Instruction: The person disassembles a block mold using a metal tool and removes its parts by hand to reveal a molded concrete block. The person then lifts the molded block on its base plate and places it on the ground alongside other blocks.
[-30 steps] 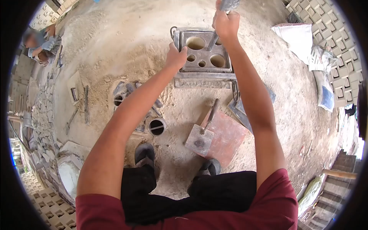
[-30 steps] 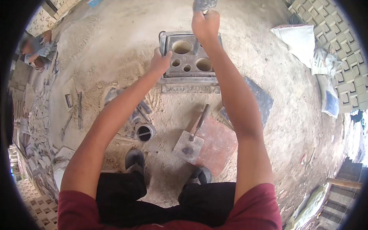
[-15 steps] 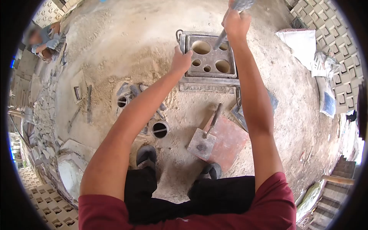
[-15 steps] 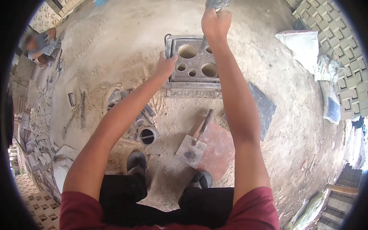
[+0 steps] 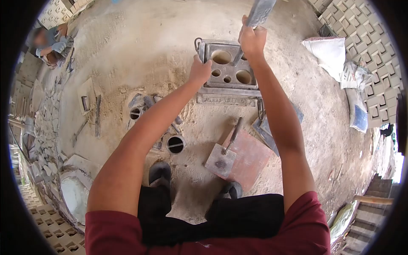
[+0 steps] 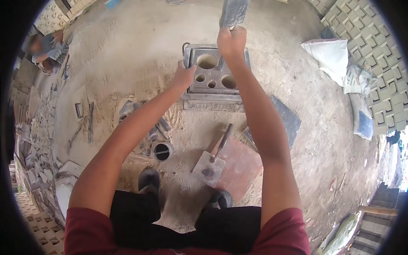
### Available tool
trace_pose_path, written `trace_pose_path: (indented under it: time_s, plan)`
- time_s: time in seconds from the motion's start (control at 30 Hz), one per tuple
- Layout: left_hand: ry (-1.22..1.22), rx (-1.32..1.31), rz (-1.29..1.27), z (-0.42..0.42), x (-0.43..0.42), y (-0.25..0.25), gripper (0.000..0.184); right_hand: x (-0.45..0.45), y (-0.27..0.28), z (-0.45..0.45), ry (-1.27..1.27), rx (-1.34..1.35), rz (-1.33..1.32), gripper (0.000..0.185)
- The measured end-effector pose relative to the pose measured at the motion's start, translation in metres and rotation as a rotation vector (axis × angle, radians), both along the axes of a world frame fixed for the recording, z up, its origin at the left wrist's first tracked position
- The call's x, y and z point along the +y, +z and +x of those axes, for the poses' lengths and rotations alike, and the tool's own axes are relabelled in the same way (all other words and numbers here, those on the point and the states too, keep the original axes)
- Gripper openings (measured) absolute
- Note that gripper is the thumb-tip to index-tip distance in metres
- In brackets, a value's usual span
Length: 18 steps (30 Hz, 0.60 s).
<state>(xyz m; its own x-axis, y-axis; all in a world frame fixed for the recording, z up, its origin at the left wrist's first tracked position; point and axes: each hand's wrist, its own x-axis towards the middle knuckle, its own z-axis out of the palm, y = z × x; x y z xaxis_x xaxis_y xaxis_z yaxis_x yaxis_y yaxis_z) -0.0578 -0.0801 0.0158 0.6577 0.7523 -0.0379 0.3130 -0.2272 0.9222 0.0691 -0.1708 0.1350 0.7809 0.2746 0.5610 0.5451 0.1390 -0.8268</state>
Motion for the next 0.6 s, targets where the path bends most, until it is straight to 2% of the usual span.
trace_pose_path:
  time_s: [0.13, 0.2, 0.3, 0.37, 0.47, 0.53, 0.6]
  plan:
    - [0.008, -0.037, -0.009, 0.003, 0.001, -0.005, 0.057, -0.002, 0.031, -0.002, -0.174, -0.094, -0.144, 0.039]
    - [-0.013, -0.077, -0.005, -0.002, -0.001, -0.004, 0.056, -0.008, 0.045, -0.012, 0.067, 0.129, 0.109, 0.039]
    - [-0.009, -0.017, 0.004, 0.003, 0.003, -0.009, 0.057, 0.002, -0.006, 0.008, 0.01, 0.003, 0.031, 0.036]
    - [-0.006, -0.022, 0.01, 0.008, 0.006, -0.013, 0.059, 0.003, 0.0, 0.003, 0.045, 0.022, 0.084, 0.034]
    - [-0.043, 0.007, 0.026, 0.002, 0.005, -0.013, 0.062, 0.003, -0.002, -0.001, 0.086, 0.029, -0.027, 0.028]
    - [-0.078, 0.031, 0.044, -0.01, 0.004, 0.002, 0.064, 0.0, -0.005, -0.006, 0.052, -0.03, -0.033, 0.025]
    - [-0.127, 0.162, -0.002, -0.019, 0.004, 0.029, 0.061, -0.005, 0.004, -0.015, 0.024, -0.086, -0.043, 0.023]
